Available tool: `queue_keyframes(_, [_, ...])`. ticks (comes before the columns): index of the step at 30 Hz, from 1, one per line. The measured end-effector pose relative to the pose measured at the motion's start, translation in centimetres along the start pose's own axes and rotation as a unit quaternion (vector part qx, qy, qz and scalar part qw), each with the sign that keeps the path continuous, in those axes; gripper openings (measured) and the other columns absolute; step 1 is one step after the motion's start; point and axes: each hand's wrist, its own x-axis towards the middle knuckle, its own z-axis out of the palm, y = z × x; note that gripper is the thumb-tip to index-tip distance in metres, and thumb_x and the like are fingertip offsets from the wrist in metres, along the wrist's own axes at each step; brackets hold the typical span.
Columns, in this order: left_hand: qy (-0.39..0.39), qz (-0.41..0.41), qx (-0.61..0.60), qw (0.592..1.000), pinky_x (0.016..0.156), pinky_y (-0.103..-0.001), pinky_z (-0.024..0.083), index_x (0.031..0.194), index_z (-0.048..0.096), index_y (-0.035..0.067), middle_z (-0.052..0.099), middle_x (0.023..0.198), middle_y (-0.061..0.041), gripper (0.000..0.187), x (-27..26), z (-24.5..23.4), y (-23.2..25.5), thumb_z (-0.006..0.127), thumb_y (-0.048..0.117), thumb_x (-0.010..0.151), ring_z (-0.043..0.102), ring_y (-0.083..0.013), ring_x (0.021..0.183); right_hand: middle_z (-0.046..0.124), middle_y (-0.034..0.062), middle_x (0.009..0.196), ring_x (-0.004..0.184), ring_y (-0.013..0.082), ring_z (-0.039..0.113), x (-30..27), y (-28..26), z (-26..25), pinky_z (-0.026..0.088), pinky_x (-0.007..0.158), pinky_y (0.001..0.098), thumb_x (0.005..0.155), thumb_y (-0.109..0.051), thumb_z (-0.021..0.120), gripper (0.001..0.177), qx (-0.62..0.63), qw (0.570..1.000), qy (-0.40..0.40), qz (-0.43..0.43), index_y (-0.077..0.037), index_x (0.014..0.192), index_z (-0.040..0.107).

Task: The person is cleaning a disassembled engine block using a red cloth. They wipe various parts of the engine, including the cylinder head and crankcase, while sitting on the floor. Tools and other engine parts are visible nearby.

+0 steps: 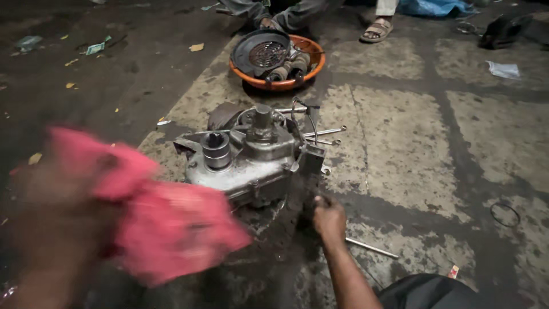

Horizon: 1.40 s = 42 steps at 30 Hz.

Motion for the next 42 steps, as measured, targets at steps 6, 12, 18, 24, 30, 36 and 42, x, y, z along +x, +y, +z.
queue_keyframes(6, [0.018,0.055,-0.101,0.993,0.104,-0.054,0.049,0.137,0.070,0.010,0.064,0.133,-0.021,0.057,5.8,5.1,-1.1,0.083,0.021,0.083,0.059,-0.0418,0.124,0.076,0.0273,0.091,0.086,0.0373,0.076,-5.0,-6.7,2.2,0.058,0.078,0.0433,0.091,-0.018,0.059,0.031,0.073,0.992,-0.101,-0.008,-0.002,0.115,0.073])
queue_keyframes(12, [-0.090,-0.107,-0.178,0.974,0.091,-0.053,0.050,0.134,0.060,0.023,0.063,0.126,-0.019,0.078,4.5,14.1,8.8,0.087,0.057,0.069,0.062,-0.0409,0.114,0.075,0.0256,0.093,0.088,0.0380,0.075,-7.6,-11.5,3.3,0.056,0.078,0.0449,0.093,-0.021,0.063,0.028,0.080,0.993,-0.084,-0.025,0.000,0.108,0.074])
queue_keyframes(18, [0.018,-0.086,-0.148,0.985,0.084,-0.054,0.052,0.130,0.063,0.019,0.067,0.113,-0.021,0.068,3.7,15.3,8.5,0.085,0.051,0.074,0.065,-0.0413,0.103,0.074,0.0252,0.094,0.087,0.0374,0.074,-4.7,-13.8,-0.2,0.055,0.079,0.0443,0.091,-0.027,0.070,0.027,0.039,0.997,-0.070,0.017,-0.003,0.103,0.077])
queue_keyframes(24, [0.046,-0.094,-0.145,0.984,0.083,-0.053,0.051,0.129,0.067,0.020,0.067,0.112,-0.018,0.065,3.5,15.8,8.7,0.084,0.051,0.074,0.065,-0.0396,0.103,0.077,0.0230,0.093,0.083,0.0328,0.075,-0.2,-11.2,-3.4,0.055,0.075,0.0428,0.092,-0.024,0.068,0.027,0.083,0.990,-0.099,-0.049,-0.001,0.103,0.077])
queue_keyframes(30, [0.062,-0.094,-0.120,0.986,0.083,-0.052,0.052,0.125,0.068,0.020,0.068,0.110,-0.015,0.064,3.2,15.6,8.9,0.085,0.051,0.072,0.066,-0.0365,0.102,0.076,0.0219,0.091,0.082,0.0323,0.074,1.6,-5.9,-0.9,0.055,0.076,0.0429,0.094,-0.016,0.062,0.025,0.079,0.993,-0.015,-0.084,0.001,0.106,0.075])
queue_keyframes(36, [0.060,-0.104,-0.109,0.987,0.081,-0.052,0.052,0.123,0.069,0.019,0.068,0.108,-0.017,0.064,3.4,15.6,9.4,0.086,0.053,0.072,0.066,-0.0384,0.099,0.059,0.0389,0.100,0.094,0.0586,0.056,1.6,-7.7,3.4,0.046,0.082,0.0586,0.091,-0.006,0.057,0.028,0.087,0.987,0.015,-0.132,0.010,0.112,0.066])
queue_keyframes(42, [0.078,-0.094,-0.113,0.986,0.083,-0.051,0.053,0.121,0.069,0.017,0.068,0.112,-0.018,0.062,3.3,15.8,9.4,0.085,0.050,0.072,0.066,-0.0392,0.101,0.067,0.0258,0.099,0.092,0.0440,0.064,2.4,-6.0,4.7,0.052,0.081,0.0514,0.093,-0.007,0.061,0.018,-0.027,0.962,0.123,-0.244,0.002,0.106,0.070])
